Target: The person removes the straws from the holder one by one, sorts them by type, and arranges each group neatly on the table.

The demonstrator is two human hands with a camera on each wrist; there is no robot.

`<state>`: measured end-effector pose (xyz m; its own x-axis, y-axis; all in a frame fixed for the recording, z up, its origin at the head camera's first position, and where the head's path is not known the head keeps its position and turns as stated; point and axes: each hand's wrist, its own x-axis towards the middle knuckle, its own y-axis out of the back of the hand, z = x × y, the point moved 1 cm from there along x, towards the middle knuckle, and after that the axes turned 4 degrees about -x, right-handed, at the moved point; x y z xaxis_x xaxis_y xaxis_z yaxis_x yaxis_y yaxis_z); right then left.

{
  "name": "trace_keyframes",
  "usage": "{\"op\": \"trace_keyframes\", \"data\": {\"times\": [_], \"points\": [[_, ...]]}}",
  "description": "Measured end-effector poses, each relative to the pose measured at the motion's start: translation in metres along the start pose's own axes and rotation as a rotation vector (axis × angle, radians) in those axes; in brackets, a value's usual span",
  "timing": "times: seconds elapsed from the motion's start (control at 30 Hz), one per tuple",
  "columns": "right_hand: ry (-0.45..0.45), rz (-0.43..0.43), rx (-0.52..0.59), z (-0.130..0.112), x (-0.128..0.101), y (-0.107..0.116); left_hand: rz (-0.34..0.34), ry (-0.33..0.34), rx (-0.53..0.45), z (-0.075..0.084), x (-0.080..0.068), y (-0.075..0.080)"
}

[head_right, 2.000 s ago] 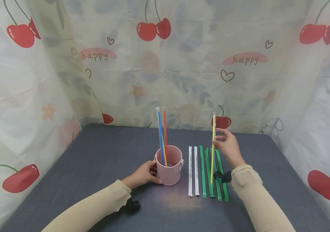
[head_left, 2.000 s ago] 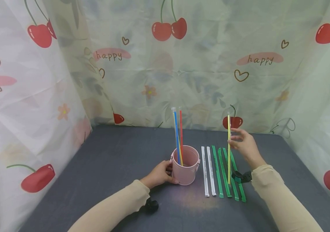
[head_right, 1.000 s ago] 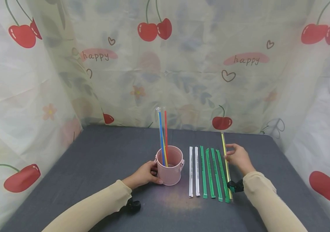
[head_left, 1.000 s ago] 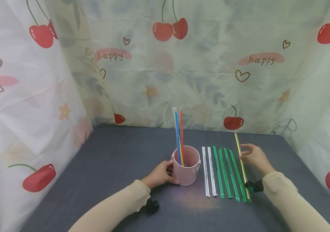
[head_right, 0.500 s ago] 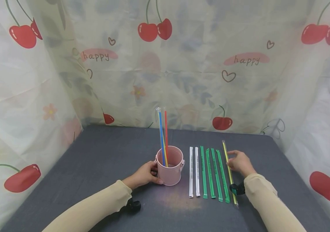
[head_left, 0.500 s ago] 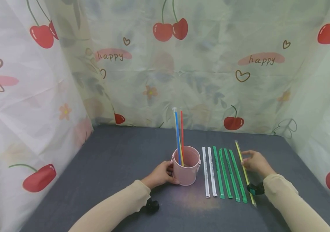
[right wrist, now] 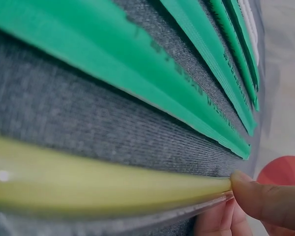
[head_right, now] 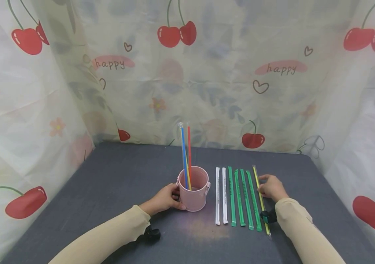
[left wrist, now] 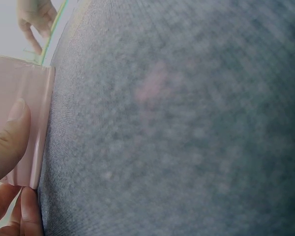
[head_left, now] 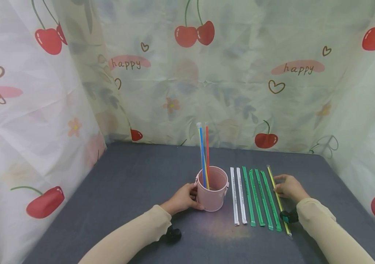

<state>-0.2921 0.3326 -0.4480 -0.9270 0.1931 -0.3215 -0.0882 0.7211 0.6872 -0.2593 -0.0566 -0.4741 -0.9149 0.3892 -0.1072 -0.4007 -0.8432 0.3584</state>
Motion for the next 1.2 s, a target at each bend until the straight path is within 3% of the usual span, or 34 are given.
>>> {"op": "trace_keyframes", "data": {"times": [1.2], "points": [[0.052, -0.015, -0.119, -0.0003, 0.0, -0.0036, 0.002, -0.011, 0.017, 0.0011, -0.0016, 0.0004]]}}
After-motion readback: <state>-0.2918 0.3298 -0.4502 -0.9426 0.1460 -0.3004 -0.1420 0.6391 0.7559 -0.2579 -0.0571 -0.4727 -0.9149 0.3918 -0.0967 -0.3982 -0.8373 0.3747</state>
